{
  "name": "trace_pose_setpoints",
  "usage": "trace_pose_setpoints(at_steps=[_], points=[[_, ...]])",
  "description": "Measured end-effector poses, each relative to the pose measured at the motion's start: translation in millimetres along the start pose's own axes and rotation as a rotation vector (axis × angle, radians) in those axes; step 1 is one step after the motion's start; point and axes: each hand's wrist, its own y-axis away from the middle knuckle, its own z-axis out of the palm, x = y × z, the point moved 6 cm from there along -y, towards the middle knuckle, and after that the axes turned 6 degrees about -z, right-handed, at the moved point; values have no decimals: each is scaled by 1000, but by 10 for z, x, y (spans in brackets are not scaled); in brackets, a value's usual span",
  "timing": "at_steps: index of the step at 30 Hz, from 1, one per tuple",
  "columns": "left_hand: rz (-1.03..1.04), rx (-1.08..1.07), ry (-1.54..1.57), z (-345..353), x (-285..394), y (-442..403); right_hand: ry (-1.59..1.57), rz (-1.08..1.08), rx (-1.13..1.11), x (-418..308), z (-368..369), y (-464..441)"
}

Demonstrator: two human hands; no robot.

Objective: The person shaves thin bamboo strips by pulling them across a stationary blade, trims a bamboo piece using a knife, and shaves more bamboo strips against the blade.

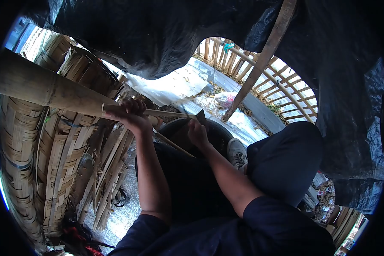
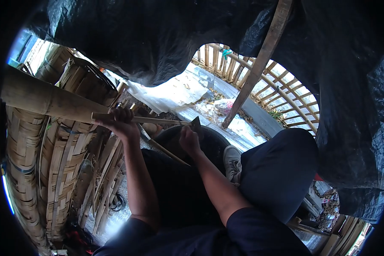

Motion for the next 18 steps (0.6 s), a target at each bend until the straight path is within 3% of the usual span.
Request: trace_pose_setpoints(at_steps=[2, 6, 8, 11, 14, 18], points=[[-23, -223, 108, 33, -16, 6, -41, -82, -104, -159, 109, -6], [19, -229, 116, 102, 113, 69, 36, -1, -157, -204, 123, -31], [125, -300, -73, 224, 310, 126, 79, 48, -174, -162, 89, -39], [18, -421, 98, 295, 477, 199, 100, 136, -241, -66, 84, -12], [-24, -331, 295, 134, 456, 135, 118, 157, -320, -34, 118, 21], [-49, -217, 162, 158, 508, 139, 81, 217, -282, 67, 136, -7]])
